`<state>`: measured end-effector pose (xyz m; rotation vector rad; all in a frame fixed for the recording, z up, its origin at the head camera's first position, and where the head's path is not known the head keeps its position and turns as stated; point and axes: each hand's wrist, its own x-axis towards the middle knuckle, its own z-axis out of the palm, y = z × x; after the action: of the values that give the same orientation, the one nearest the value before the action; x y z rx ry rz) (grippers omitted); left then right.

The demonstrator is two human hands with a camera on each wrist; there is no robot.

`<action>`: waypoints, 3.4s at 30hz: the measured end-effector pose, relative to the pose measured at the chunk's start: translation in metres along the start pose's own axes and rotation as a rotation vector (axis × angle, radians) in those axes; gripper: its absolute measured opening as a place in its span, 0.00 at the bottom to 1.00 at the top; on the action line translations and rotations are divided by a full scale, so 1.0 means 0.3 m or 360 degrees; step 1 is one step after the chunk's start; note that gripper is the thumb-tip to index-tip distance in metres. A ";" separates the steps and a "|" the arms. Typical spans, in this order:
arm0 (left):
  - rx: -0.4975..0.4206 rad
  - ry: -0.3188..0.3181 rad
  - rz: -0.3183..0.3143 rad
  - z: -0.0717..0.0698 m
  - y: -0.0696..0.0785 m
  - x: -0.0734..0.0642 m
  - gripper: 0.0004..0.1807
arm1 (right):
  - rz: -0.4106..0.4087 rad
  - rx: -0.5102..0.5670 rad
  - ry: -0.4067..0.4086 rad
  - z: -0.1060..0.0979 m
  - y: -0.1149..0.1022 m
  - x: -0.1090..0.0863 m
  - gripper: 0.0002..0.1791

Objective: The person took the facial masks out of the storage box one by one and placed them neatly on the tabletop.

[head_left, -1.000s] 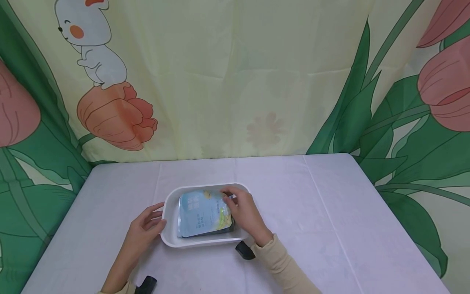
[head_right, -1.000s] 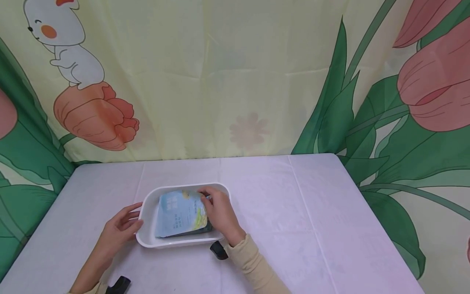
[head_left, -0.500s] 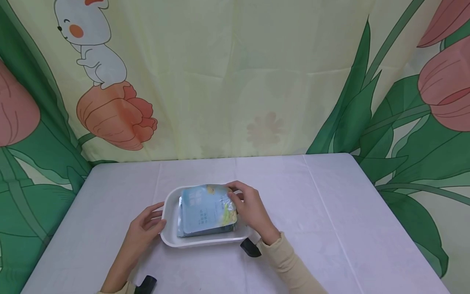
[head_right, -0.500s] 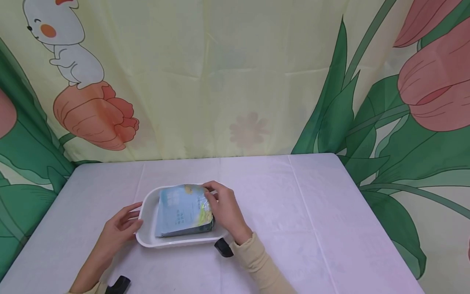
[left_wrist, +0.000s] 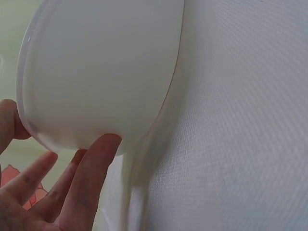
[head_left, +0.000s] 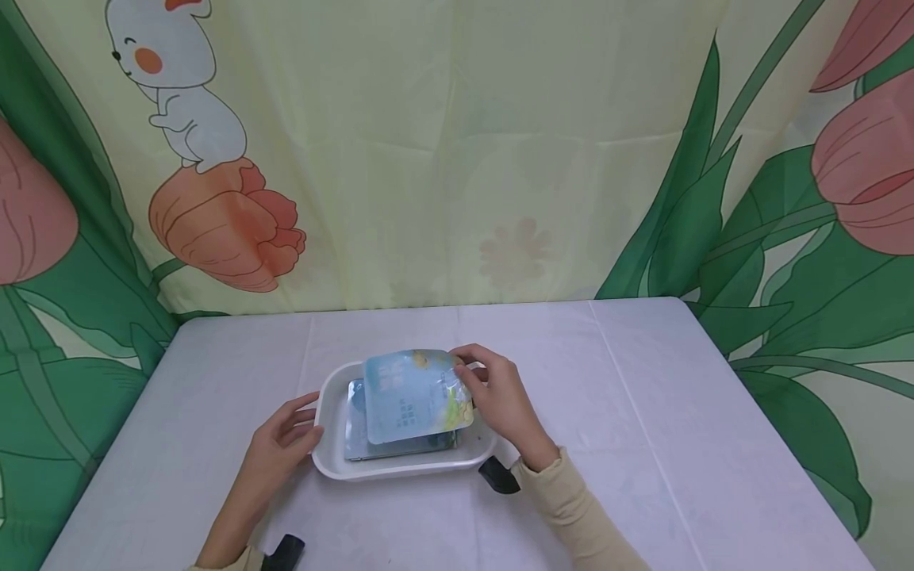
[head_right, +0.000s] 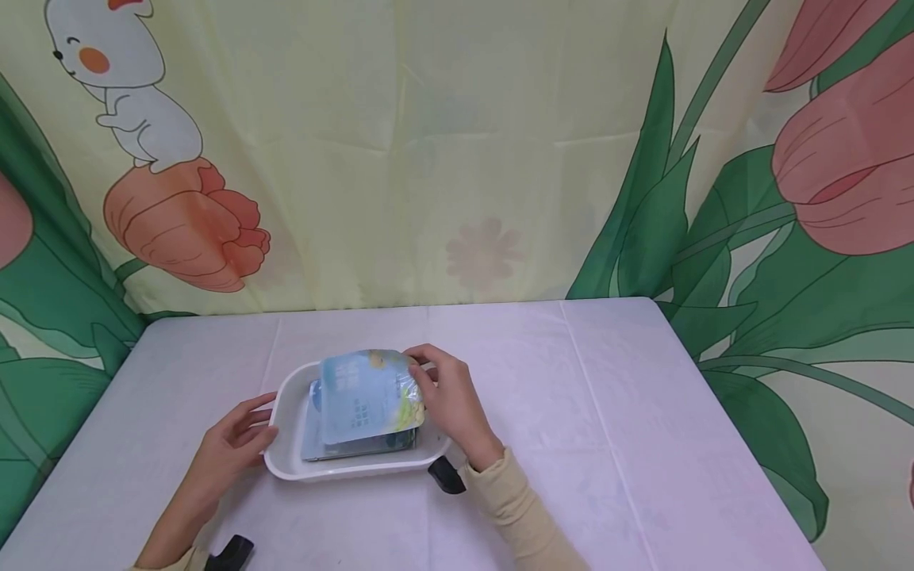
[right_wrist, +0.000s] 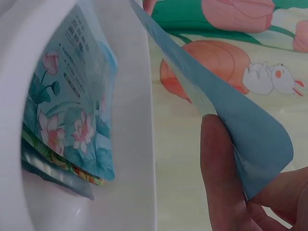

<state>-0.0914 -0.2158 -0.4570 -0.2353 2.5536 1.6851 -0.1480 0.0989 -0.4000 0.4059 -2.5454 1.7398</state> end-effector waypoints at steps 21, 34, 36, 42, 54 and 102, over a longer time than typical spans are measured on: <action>-0.0047 -0.0012 -0.0026 -0.003 0.003 -0.002 0.32 | 0.0045 -0.0019 0.0090 -0.109 0.005 -0.004 0.12; -0.0055 -0.0012 -0.0020 -0.003 0.005 -0.001 0.31 | 0.0114 -0.0069 0.0158 -0.172 0.012 0.001 0.14; -0.0061 -0.0010 -0.0017 -0.003 0.005 -0.001 0.31 | 0.0104 -0.0074 0.0164 -0.182 0.014 0.002 0.14; -0.0043 -0.0005 -0.0025 -0.002 0.007 -0.001 0.31 | 0.0071 -0.0059 0.0186 -0.215 0.020 0.002 0.13; -0.0053 -0.0010 -0.0067 0.000 0.005 0.003 0.31 | 0.0037 -0.0065 0.0235 -0.269 0.048 0.010 0.13; 0.0002 0.0079 -0.0146 0.012 0.026 0.000 0.29 | 0.0003 -0.0257 0.0503 -0.435 0.118 0.019 0.16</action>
<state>-0.0927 -0.2094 -0.4512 -0.3927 2.5359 1.6658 -0.1774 0.2297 -0.3825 0.1104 -2.4304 1.4484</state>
